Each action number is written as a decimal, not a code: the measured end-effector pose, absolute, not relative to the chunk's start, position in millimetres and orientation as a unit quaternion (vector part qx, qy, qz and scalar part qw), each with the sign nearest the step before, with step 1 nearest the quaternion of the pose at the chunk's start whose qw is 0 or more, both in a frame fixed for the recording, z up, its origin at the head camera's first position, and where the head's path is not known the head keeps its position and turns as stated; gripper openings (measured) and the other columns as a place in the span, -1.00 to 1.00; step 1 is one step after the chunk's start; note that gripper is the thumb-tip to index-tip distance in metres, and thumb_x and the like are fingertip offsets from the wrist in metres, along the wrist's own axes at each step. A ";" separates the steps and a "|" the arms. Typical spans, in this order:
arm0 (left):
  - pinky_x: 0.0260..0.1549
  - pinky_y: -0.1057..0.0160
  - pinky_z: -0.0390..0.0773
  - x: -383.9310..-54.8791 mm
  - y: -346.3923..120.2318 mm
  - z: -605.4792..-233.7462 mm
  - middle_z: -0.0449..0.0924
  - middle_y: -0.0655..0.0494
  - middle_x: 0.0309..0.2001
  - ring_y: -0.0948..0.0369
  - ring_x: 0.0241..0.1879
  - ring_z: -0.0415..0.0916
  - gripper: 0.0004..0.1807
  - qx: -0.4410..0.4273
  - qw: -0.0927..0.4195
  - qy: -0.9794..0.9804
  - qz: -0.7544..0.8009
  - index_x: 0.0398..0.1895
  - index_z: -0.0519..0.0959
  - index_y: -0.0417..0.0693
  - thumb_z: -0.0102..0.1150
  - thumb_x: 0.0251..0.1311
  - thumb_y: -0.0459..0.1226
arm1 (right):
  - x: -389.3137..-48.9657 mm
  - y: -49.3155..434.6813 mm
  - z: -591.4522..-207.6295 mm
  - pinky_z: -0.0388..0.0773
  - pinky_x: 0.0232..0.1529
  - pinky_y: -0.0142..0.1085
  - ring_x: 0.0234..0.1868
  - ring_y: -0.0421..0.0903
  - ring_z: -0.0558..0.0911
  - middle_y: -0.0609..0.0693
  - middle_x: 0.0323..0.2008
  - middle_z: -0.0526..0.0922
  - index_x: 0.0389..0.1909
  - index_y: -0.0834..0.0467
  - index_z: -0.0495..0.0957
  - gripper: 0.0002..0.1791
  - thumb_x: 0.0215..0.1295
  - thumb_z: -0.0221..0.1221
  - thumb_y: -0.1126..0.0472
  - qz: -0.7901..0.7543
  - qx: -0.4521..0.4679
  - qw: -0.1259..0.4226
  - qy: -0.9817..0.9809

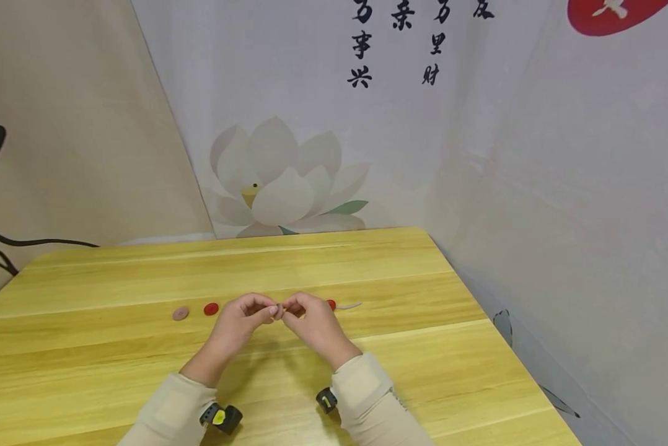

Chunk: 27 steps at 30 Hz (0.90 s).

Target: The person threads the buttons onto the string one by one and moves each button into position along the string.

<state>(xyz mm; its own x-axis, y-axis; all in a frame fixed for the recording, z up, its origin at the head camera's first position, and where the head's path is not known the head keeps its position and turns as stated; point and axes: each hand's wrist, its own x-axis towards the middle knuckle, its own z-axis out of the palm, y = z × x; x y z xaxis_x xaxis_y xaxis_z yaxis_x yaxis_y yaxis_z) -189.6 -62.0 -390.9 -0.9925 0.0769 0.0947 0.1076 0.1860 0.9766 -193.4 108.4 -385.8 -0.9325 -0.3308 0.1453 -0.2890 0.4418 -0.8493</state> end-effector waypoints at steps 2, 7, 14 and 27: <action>-0.12 0.08 0.59 -189.7 -61.8 -390.8 0.64 0.04 -0.29 0.20 -0.25 0.55 -0.93 -0.058 0.015 -0.769 -0.636 -0.28 0.62 -0.23 0.20 0.25 -0.38 | -193.2 107.9 -386.2 0.53 -0.09 -0.16 -0.14 -0.13 0.57 -0.12 -0.21 0.64 -0.11 0.09 0.58 -0.86 0.39 0.14 0.19 -0.499 -0.185 0.021 0.847; -0.14 0.06 0.60 -189.4 -61.1 -390.1 0.62 0.00 -0.29 0.14 -0.26 0.55 -0.92 -0.053 0.019 -0.766 -0.640 -0.27 0.60 -0.27 0.20 0.25 -0.39 | -192.4 106.9 -385.8 0.51 -0.05 -0.12 -0.15 -0.13 0.57 -0.13 -0.25 0.63 -0.03 0.09 0.55 -0.80 0.37 0.16 0.20 -0.499 -0.188 0.018 0.846; -0.17 0.08 0.59 -188.9 -62.0 -388.0 0.61 0.00 -0.29 0.16 -0.28 0.54 -0.90 -0.044 0.017 -0.764 -0.644 -0.26 0.59 -0.28 0.20 0.26 -0.37 | -192.6 105.2 -386.4 0.51 -0.11 -0.16 -0.18 -0.15 0.56 -0.14 -0.28 0.62 0.00 0.05 0.55 -0.75 0.32 0.22 0.17 -0.509 -0.188 0.038 0.839; -0.18 0.07 0.57 -188.2 -64.0 -386.4 0.61 0.01 -0.28 0.20 -0.28 0.51 -0.91 -0.051 0.021 -0.776 -0.628 -0.27 0.59 -0.25 0.20 0.26 -0.36 | -192.8 102.7 -383.9 0.52 -0.15 -0.20 -0.19 -0.14 0.56 -0.12 -0.25 0.61 0.19 0.18 0.44 -0.49 0.26 0.28 0.13 -0.514 -0.187 0.052 0.835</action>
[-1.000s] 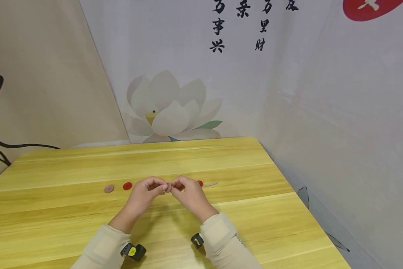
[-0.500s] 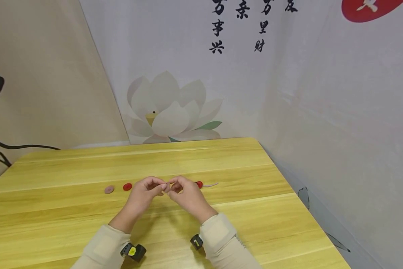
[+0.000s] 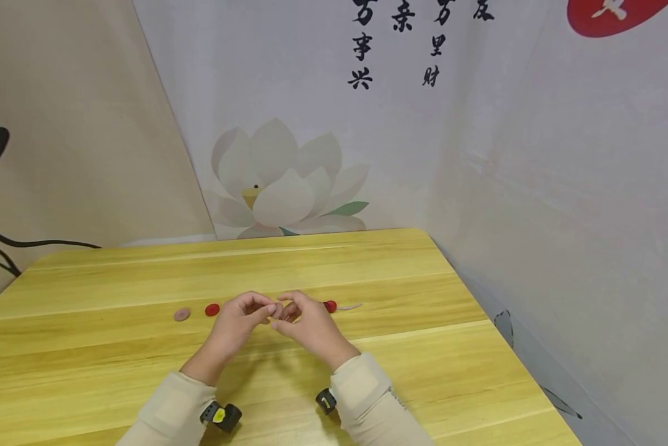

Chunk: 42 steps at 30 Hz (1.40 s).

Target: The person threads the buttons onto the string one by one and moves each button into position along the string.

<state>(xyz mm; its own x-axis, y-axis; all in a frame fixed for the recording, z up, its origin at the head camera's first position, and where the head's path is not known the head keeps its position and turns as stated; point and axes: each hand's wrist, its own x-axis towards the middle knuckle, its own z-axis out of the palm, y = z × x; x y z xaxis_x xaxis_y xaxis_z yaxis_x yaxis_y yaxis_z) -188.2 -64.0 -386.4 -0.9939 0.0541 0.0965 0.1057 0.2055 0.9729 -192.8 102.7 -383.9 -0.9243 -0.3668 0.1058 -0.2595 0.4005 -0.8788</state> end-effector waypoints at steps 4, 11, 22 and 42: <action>-0.18 0.02 0.58 -189.9 -63.8 -388.5 0.62 0.03 -0.30 0.21 -0.30 0.51 -0.95 -0.059 0.024 -0.785 -0.616 -0.30 0.60 -0.22 0.20 0.25 -0.38 | -192.8 102.8 -383.9 0.52 -0.16 -0.22 -0.20 -0.15 0.56 -0.13 -0.26 0.61 0.17 0.15 0.46 -0.54 0.28 0.27 0.13 -0.511 -0.193 0.046 0.837; -0.19 -0.01 0.59 -191.6 -63.3 -389.9 0.60 0.04 -0.33 0.20 -0.32 0.51 -0.95 -0.068 0.027 -0.795 -0.602 -0.32 0.60 -0.21 0.21 0.25 -0.37 | -192.4 104.4 -382.9 0.50 -0.22 -0.24 -0.22 -0.16 0.54 -0.16 -0.29 0.60 0.04 0.06 0.53 -0.68 0.29 0.26 0.11 -0.495 -0.199 0.036 0.845; -0.20 0.06 0.59 -192.7 -63.9 -388.4 0.60 0.05 -0.32 0.18 -0.29 0.51 -0.96 -0.064 0.024 -0.800 -0.596 -0.31 0.60 -0.19 0.20 0.26 -0.37 | -196.1 106.3 -382.4 0.51 -0.15 -0.21 -0.21 -0.17 0.55 -0.16 -0.30 0.60 -0.03 0.05 0.55 -0.72 0.26 0.28 0.11 -0.489 -0.198 0.042 0.848; -0.19 0.08 0.59 -189.5 -68.3 -385.6 0.59 -0.01 -0.28 0.19 -0.31 0.53 -0.87 -0.048 0.033 -0.789 -0.612 -0.23 0.57 -0.26 0.19 0.28 -0.33 | -211.6 112.9 -381.9 0.51 -0.07 -0.15 -0.05 -0.08 0.52 -0.09 -0.12 0.59 -0.03 0.06 0.57 -0.69 0.24 0.30 0.08 -0.468 -0.168 0.066 0.865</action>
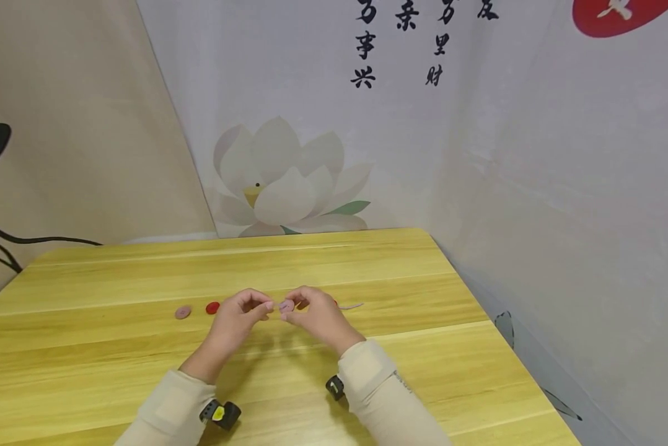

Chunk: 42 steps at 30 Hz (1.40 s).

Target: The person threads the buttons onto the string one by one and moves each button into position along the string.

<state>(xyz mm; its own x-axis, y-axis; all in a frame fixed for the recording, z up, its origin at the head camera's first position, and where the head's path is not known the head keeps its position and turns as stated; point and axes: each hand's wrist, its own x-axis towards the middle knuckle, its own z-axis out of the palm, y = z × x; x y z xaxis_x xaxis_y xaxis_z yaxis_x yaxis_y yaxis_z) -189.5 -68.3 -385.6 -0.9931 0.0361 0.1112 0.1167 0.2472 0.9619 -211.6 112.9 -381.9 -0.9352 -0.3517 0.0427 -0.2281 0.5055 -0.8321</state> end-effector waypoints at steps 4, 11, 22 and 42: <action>-0.22 0.15 0.59 -190.0 -69.8 -386.4 0.59 -0.01 -0.28 0.19 -0.33 0.53 -0.86 -0.044 0.040 -0.785 -0.617 -0.22 0.57 -0.28 0.19 0.28 -0.33 | -215.1 115.0 -383.4 0.52 -0.08 -0.16 -0.05 -0.06 0.53 -0.08 -0.12 0.60 -0.03 0.08 0.57 -0.71 0.25 0.29 0.11 -0.477 -0.164 0.072 0.860; -0.19 0.11 0.59 -190.9 -71.0 -387.6 0.58 -0.01 -0.32 0.20 -0.34 0.53 -0.88 -0.041 0.043 -0.778 -0.625 -0.23 0.57 -0.27 0.19 0.27 -0.35 | -220.4 118.8 -385.0 0.53 -0.11 -0.17 -0.04 0.01 0.53 -0.07 -0.13 0.59 -0.03 0.09 0.57 -0.72 0.27 0.28 0.11 -0.493 -0.149 0.084 0.853; -0.12 -0.02 0.57 -191.4 -72.5 -386.7 0.58 0.01 -0.34 0.19 -0.33 0.53 -0.91 -0.030 0.036 -0.777 -0.628 -0.24 0.58 -0.24 0.17 0.29 -0.36 | -229.5 124.4 -388.7 0.54 -0.07 -0.16 -0.07 -0.07 0.54 -0.06 -0.12 0.61 0.01 0.12 0.56 -0.66 0.28 0.27 0.08 -0.499 -0.135 0.082 0.852; -0.15 0.04 0.59 -190.6 -73.9 -385.5 0.59 -0.01 -0.37 0.18 -0.35 0.55 -0.91 -0.031 0.054 -0.778 -0.625 -0.26 0.59 -0.25 0.17 0.28 -0.37 | -241.6 127.2 -398.2 0.50 -0.03 -0.11 -0.04 -0.04 0.51 -0.06 -0.12 0.58 -0.04 0.10 0.58 -0.73 0.29 0.25 0.11 -0.436 -0.125 0.075 0.888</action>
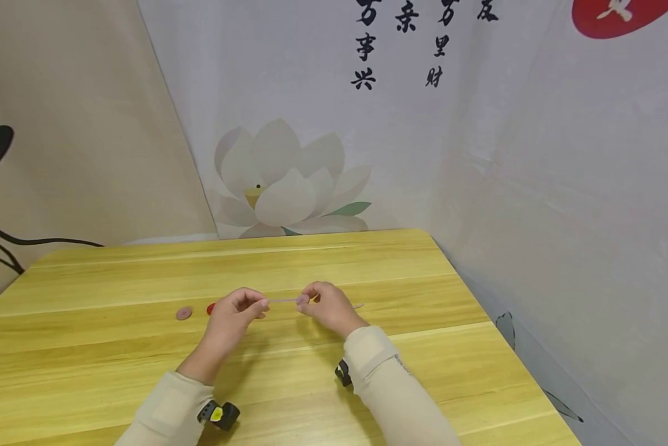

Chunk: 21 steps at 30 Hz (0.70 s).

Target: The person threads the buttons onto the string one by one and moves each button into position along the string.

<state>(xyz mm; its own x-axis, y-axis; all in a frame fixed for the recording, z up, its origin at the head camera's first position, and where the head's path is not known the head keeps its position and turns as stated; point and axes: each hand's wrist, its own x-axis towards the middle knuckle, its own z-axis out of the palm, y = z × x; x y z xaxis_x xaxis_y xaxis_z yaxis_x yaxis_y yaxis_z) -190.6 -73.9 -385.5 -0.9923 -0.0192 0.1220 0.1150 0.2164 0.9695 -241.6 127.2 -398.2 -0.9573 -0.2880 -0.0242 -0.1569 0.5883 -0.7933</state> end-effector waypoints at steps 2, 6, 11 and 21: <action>-0.15 0.03 0.59 -190.7 -74.1 -385.3 0.59 -0.01 -0.36 0.18 -0.35 0.55 -0.90 -0.029 0.053 -0.777 -0.626 -0.25 0.59 -0.27 0.17 0.28 -0.37 | -242.8 127.3 -399.0 0.49 -0.04 -0.12 -0.05 -0.05 0.51 -0.06 -0.13 0.58 -0.05 0.10 0.58 -0.74 0.29 0.25 0.10 -0.430 -0.127 0.077 0.891; -0.14 0.02 0.59 -190.9 -74.2 -385.2 0.60 0.00 -0.37 0.17 -0.36 0.54 -0.90 -0.027 0.052 -0.777 -0.626 -0.25 0.59 -0.27 0.18 0.28 -0.36 | -244.9 128.5 -401.0 0.50 -0.08 -0.14 -0.08 -0.06 0.51 -0.07 -0.15 0.58 -0.05 0.10 0.59 -0.74 0.29 0.26 0.12 -0.417 -0.129 0.078 0.896; -0.15 0.03 0.59 -191.0 -74.3 -384.9 0.60 -0.01 -0.37 0.18 -0.36 0.54 -0.90 -0.024 0.052 -0.781 -0.622 -0.26 0.59 -0.24 0.19 0.28 -0.35 | -248.6 129.4 -403.5 0.49 -0.15 -0.19 -0.12 -0.07 0.50 -0.06 -0.14 0.57 -0.07 0.11 0.60 -0.75 0.27 0.27 0.14 -0.403 -0.129 0.082 0.902; -0.17 0.13 0.59 -190.2 -74.7 -381.8 0.60 -0.01 -0.36 0.14 -0.33 0.56 -0.92 -0.022 0.053 -0.777 -0.626 -0.27 0.58 -0.23 0.19 0.27 -0.36 | -257.5 127.9 -408.5 0.51 -0.09 -0.16 -0.09 -0.05 0.51 0.00 -0.08 0.59 -0.01 0.17 0.60 -0.68 0.24 0.30 0.17 -0.376 -0.127 0.087 0.914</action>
